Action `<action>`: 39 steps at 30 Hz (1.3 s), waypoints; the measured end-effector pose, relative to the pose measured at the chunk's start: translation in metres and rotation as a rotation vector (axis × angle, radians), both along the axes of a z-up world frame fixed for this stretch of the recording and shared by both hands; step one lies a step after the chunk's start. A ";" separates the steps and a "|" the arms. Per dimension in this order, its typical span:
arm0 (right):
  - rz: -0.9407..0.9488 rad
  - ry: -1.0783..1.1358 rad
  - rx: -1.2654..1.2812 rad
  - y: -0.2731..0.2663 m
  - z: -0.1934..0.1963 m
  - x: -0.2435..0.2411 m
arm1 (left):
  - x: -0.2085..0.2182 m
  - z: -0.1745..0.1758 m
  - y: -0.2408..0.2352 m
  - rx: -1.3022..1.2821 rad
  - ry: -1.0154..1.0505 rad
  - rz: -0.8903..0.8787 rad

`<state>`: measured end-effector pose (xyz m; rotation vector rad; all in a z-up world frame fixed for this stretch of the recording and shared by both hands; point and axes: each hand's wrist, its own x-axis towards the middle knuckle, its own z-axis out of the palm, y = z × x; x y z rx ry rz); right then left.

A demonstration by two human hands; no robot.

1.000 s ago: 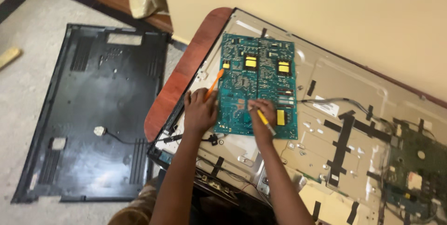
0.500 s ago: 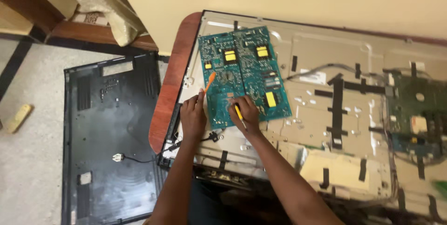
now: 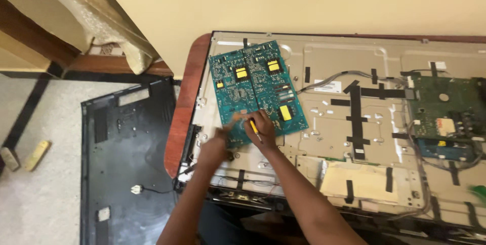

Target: The person cleans a green circuit board using a toothbrush and a screwdriver. They scrub various areas of the board and occasionally use the screwdriver to point at or adjust components. The board remains on a glass table throughout the clip.

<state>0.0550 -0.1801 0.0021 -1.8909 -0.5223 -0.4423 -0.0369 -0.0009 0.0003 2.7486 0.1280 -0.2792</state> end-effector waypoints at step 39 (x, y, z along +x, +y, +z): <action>0.814 0.469 0.002 0.002 -0.010 0.099 | 0.044 0.006 0.007 0.197 -0.583 0.255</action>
